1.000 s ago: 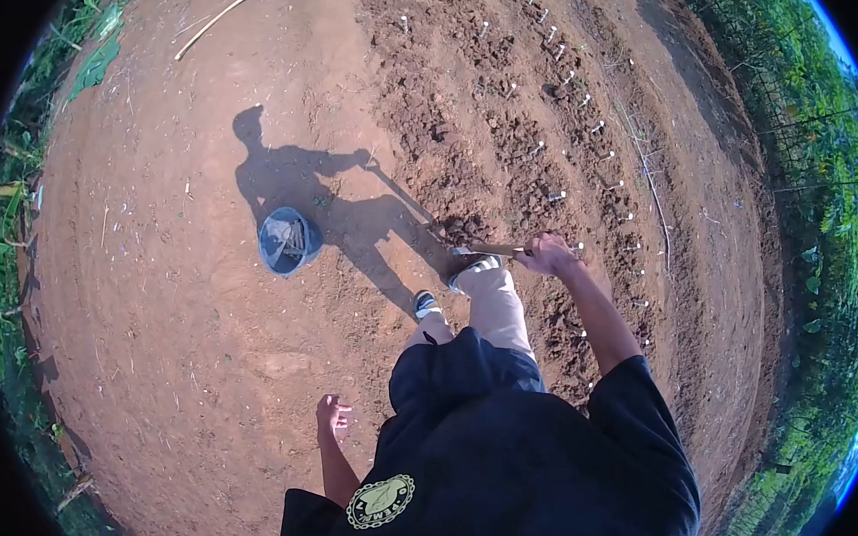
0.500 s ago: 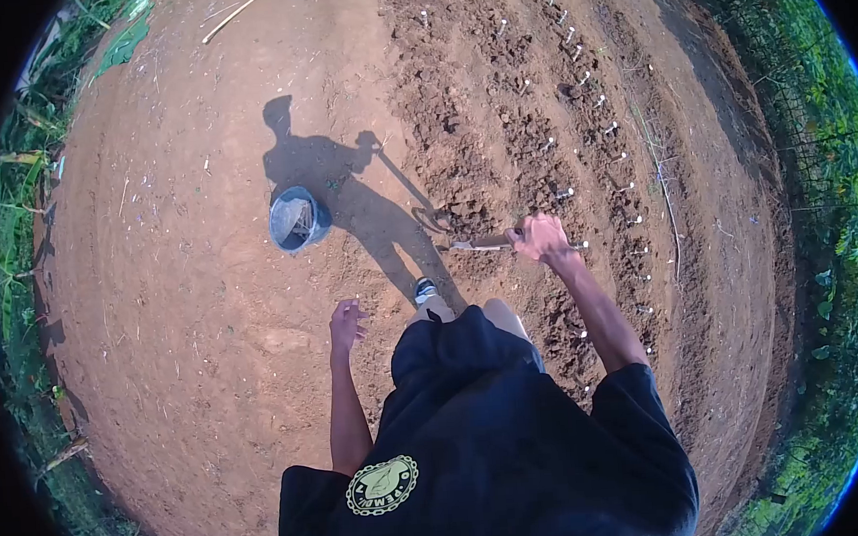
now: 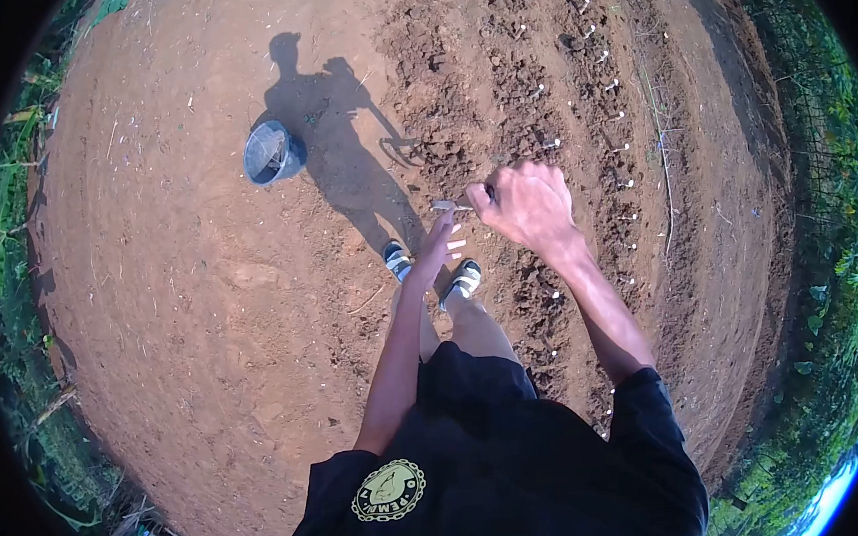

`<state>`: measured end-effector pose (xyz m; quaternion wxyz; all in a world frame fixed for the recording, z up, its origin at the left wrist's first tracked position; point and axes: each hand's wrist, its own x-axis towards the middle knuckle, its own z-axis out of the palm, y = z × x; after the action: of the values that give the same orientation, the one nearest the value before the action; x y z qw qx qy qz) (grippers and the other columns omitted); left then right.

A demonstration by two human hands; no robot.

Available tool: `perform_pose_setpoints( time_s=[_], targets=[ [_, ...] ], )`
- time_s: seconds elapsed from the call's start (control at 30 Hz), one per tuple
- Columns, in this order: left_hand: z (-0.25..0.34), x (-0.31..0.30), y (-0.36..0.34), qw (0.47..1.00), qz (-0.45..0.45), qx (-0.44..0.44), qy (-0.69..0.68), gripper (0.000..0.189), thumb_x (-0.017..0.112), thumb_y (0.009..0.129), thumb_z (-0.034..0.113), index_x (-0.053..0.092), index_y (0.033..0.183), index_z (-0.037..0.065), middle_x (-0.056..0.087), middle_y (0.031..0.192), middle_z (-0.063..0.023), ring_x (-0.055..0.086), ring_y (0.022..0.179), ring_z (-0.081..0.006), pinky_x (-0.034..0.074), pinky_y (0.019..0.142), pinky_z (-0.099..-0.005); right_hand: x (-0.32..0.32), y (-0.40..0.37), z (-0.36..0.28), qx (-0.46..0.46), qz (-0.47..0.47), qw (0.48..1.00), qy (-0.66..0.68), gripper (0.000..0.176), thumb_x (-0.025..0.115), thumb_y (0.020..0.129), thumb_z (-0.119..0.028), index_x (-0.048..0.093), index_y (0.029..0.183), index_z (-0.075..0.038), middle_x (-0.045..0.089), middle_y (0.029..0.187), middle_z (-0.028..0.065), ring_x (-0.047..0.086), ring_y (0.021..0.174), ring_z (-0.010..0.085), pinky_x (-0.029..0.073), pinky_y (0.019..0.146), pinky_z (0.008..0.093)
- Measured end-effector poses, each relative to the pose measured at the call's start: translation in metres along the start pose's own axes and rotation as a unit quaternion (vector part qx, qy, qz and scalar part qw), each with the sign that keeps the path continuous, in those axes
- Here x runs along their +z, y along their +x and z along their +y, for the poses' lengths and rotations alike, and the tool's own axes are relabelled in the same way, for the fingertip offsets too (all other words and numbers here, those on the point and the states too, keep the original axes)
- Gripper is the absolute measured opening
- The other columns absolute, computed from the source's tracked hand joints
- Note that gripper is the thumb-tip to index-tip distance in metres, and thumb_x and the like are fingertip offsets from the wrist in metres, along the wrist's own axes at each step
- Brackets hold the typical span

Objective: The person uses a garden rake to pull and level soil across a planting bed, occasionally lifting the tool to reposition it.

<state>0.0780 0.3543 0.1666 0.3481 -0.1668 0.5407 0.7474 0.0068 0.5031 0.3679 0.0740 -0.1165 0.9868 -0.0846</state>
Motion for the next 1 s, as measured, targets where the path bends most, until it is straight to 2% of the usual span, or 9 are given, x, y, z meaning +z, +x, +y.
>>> perform_pose_setpoints(
  time_s=[0.07,0.13,0.2,0.27,0.4,0.5,0.63,0.7,1.0],
  targets=[
    [-0.041,-0.018,0.001,0.992,0.084,-0.031,0.088,0.051,0.039,0.092,0.036,0.023,0.135,0.015,0.039,0.129,-0.0158,0.052,0.105,-0.0277,0.044,0.083,-0.0390,0.109,0.012,0.023,-0.066,0.125,0.990,-0.015,0.049,0.045,0.080,-0.041,0.060,0.054,-0.002,0.047,0.038,0.0070,0.049,0.034,0.0223,0.040,0.038,0.0353],
    [-0.081,-0.036,-0.030,0.982,0.144,-0.091,0.087,0.052,0.044,0.090,0.034,0.024,0.134,0.015,0.042,0.124,-0.0159,0.055,0.099,-0.0276,0.046,0.079,-0.0385,0.177,0.009,0.045,-0.025,0.030,0.999,0.021,0.050,0.045,0.080,-0.044,0.061,0.056,-0.003,0.050,0.042,0.0088,0.052,0.038,0.0229,0.041,0.041,0.0350],
    [-0.117,-0.076,-0.052,0.974,0.182,-0.104,0.088,0.050,0.047,0.088,0.032,0.028,0.131,0.017,0.047,0.116,-0.0145,0.058,0.088,-0.0246,0.048,0.071,-0.0367,0.183,0.016,0.054,0.029,-0.097,0.994,0.046,0.051,0.045,0.081,-0.047,0.062,0.062,-0.003,0.057,0.056,0.0144,0.058,0.051,0.0249,0.044,0.048,0.0346],
    [-0.173,-0.122,-0.087,0.954,0.226,-0.158,0.115,0.047,0.050,0.086,0.032,0.031,0.127,0.018,0.051,0.107,-0.0127,0.059,0.077,-0.0216,0.049,0.063,-0.0355,0.200,0.011,0.058,-0.016,-0.003,0.999,-0.037,0.049,0.044,0.081,-0.045,0.063,0.066,-0.003,0.061,0.065,0.0171,0.061,0.061,0.0264,0.046,0.056,0.0366],
    [-0.189,-0.162,-0.142,0.907,0.317,-0.245,0.134,0.048,0.055,0.081,0.035,0.037,0.121,0.015,0.054,0.097,-0.0096,0.058,0.063,-0.0200,0.048,0.052,-0.0328,0.181,0.006,0.036,0.035,-0.122,0.992,0.016,0.055,0.037,0.082,-0.049,0.063,0.077,-0.001,0.062,0.072,0.0180,0.062,0.072,0.0277,0.045,0.068,0.0386],
    [-0.164,-0.150,-0.125,0.920,0.340,-0.150,0.128,0.037,0.056,0.081,0.026,0.046,0.114,0.012,0.057,0.091,-0.0096,0.055,0.058,-0.0142,0.046,0.052,-0.0281,0.196,-0.004,0.034,0.051,-0.116,0.992,0.008,0.051,0.041,0.079,-0.051,0.064,0.082,-0.004,0.062,0.078,0.0174,0.061,0.078,0.0288,0.045,0.071,0.0394],
    [-0.083,-0.080,-0.040,0.960,0.127,0.144,0.205,0.051,0.056,0.077,0.003,0.039,0.125,0.009,0.051,0.110,-0.0138,0.057,0.086,-0.0190,0.047,0.072,-0.0287,0.166,-0.004,0.052,-0.081,-0.280,0.951,0.101,0.030,0.059,0.073,-0.038,0.059,0.087,-0.012,0.062,0.075,0.0103,0.061,0.073,0.0267,0.046,0.068,0.0375],
    [-0.020,-0.029,-0.018,0.865,0.056,0.330,0.374,0.060,0.059,0.073,0.002,0.036,0.128,0.011,0.046,0.116,-0.0158,0.053,0.098,-0.0270,0.045,0.081,-0.0358,0.170,-0.010,0.064,-0.094,-0.281,0.947,0.128,0.026,0.061,0.072,-0.033,0.060,0.090,-0.015,0.063,0.078,0.0092,0.061,0.075,0.0264,0.047,0.069,0.0375],
    [-0.001,0.042,0.036,0.687,0.052,0.158,0.708,0.042,0.065,0.067,0.007,0.047,0.104,0.002,0.053,0.104,-0.0181,0.055,0.098,-0.0339,0.048,0.079,-0.0436,0.200,-0.032,0.053,-0.074,-0.236,0.968,0.034,0.024,0.064,0.066,-0.030,0.060,0.077,-0.008,0.063,0.071,0.0128,0.061,0.069,0.0283,0.050,0.066,0.0380]
  ],
)
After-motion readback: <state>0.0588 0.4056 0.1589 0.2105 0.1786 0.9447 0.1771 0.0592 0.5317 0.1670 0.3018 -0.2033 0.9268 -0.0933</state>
